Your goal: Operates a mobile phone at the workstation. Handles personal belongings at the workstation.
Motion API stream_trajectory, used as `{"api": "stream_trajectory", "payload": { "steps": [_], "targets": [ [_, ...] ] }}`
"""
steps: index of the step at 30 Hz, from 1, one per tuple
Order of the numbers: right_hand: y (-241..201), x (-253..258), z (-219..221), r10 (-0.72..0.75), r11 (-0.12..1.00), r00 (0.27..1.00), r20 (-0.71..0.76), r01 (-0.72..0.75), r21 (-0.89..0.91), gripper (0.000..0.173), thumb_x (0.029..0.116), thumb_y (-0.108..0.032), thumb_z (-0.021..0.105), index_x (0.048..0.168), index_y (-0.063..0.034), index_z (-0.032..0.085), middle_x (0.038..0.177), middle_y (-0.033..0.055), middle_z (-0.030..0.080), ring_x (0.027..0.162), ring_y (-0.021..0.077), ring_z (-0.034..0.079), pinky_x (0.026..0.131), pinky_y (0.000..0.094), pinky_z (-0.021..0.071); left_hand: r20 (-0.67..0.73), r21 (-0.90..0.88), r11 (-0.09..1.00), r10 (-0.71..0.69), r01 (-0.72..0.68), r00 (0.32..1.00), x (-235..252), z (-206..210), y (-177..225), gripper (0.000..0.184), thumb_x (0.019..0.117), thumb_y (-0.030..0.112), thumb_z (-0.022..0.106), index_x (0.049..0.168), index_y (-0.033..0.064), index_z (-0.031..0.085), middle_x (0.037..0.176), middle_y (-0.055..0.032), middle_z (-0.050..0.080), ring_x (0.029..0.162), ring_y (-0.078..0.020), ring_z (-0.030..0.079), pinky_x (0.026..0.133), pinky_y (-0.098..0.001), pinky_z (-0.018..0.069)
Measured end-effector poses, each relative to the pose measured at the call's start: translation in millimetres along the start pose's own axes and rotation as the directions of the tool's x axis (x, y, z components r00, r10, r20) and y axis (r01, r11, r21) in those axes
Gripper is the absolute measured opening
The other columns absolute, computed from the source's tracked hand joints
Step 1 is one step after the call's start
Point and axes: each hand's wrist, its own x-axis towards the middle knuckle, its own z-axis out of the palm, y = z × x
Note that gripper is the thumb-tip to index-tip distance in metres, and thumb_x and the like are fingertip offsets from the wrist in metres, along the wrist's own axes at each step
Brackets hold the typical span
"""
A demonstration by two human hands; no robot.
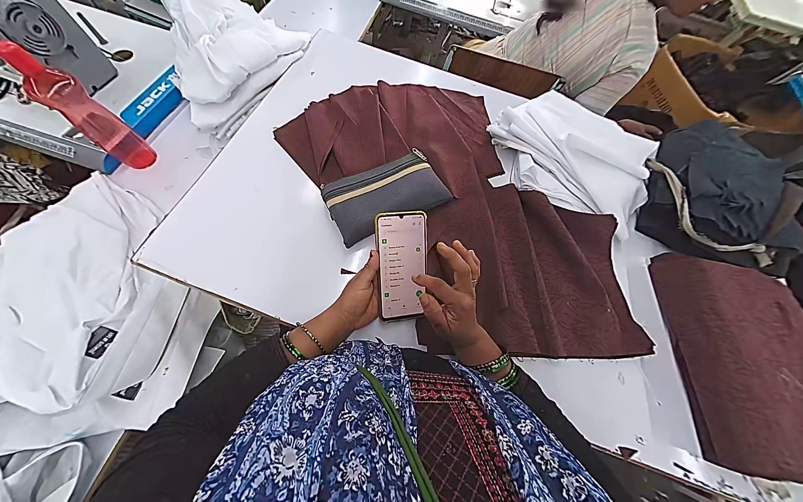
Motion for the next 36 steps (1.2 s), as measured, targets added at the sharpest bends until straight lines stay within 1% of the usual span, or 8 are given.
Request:
{"api": "stream_trajectory", "payload": {
  "steps": [5,10,18,24,29,31,34,36],
  "targets": [
    [-1.4,-0.3,2.3,0.124,0.990,0.992,0.003,-0.124,-0.063,0.054,0.1065,-0.059,0.031,0.124,-0.0269,0.071,0.151,0.0172,0.049,0.152,0.0341,0.028,0.123,0.0566,0.0102,0.004,-0.007,1.000,-0.003,0.003,1.000,0.5,-1.2,-0.4,0.055,0.1115,0.040,0.008,0.136,0.0078,0.045,0.119,-0.0083,0.071,0.114,-0.0191,0.069,0.101,-0.0385,0.0560],
    [-3.0,0.8,2.4,0.184,0.980,0.983,0.019,-0.181,-0.086,0.060,0.1050,-0.062,0.030,0.132,-0.0242,0.067,0.153,0.0224,0.046,0.151,0.0396,0.028,0.122,0.0602,0.0123,0.005,0.003,1.000,-0.005,0.005,1.000,0.3,-0.6,0.4,0.055,0.1112,0.040,0.007,0.137,0.0083,0.044,0.120,-0.0082,0.071,0.115,-0.0188,0.069,0.102,-0.0381,0.0557],
    [-2.0,-0.3,2.4,0.165,0.984,0.986,0.000,-0.165,-0.074,0.056,0.1055,-0.061,0.031,0.128,-0.0244,0.068,0.151,0.0211,0.048,0.152,0.0356,0.028,0.123,0.0570,0.0124,0.031,-0.010,1.000,0.005,-0.005,1.000,0.6,-2.4,-1.1,0.056,0.1114,0.040,0.007,0.136,0.0080,0.045,0.121,-0.0084,0.071,0.116,-0.0201,0.069,0.102,-0.0396,0.0558],
    [-1.6,0.9,3.4,0.192,0.978,0.981,-0.004,-0.191,-0.087,0.053,0.1040,-0.055,0.040,0.124,-0.0166,0.070,0.144,0.0275,0.052,0.146,0.0427,0.037,0.120,0.0589,0.0189,0.036,-0.011,1.000,0.020,-0.020,0.999,1.1,-2.4,-1.7,0.055,0.1114,0.039,0.006,0.135,0.0083,0.046,0.120,-0.0078,0.071,0.115,-0.0197,0.069,0.101,-0.0393,0.0561],
    [-0.7,-0.6,3.0,0.127,0.989,0.992,0.014,-0.126,-0.076,0.041,0.1047,-0.051,0.043,0.120,-0.0258,0.072,0.146,0.0221,0.052,0.148,0.0359,0.034,0.122,0.0542,0.0169,-0.027,0.033,0.999,0.002,-0.001,1.000,-0.1,1.0,-0.3,0.057,0.1112,0.040,0.005,0.135,0.0076,0.045,0.118,-0.0077,0.070,0.114,-0.0182,0.069,0.100,-0.0376,0.0560],
    [-0.9,-0.4,3.3,0.132,0.987,0.991,0.014,-0.130,-0.090,0.043,0.1042,-0.053,0.042,0.122,-0.0255,0.071,0.146,0.0221,0.052,0.148,0.0358,0.035,0.122,0.0544,0.0171,-0.040,0.039,0.999,-0.002,0.004,0.999,-0.4,1.7,0.1,0.057,0.1111,0.040,0.004,0.137,0.0076,0.044,0.119,-0.0080,0.070,0.114,-0.0183,0.068,0.100,-0.0375,0.0560],
    [-2.2,0.6,3.6,0.187,0.976,0.982,0.030,-0.182,-0.116,0.056,0.1015,-0.060,0.042,0.128,-0.0188,0.068,0.146,0.0285,0.050,0.146,0.0438,0.036,0.119,0.0611,0.0199,-0.026,0.031,1.000,0.002,-0.001,1.000,-0.8,0.8,-0.1,0.057,0.1112,0.040,0.005,0.137,0.0077,0.044,0.120,-0.0081,0.070,0.115,-0.0185,0.068,0.100,-0.0377,0.0558],
    [-2.8,1.0,3.9,0.210,0.971,0.976,0.052,-0.203,-0.124,0.062,0.1006,-0.064,0.040,0.133,-0.0186,0.067,0.148,0.0311,0.047,0.146,0.0465,0.035,0.118,0.0633,0.0197,0.004,0.007,1.000,0.009,-0.009,1.000,0.2,-1.3,-0.7,0.057,0.1113,0.040,0.005,0.137,0.0080,0.045,0.120,-0.0083,0.071,0.115,-0.0192,0.069,0.101,-0.0383,0.0561]
  ]
}}
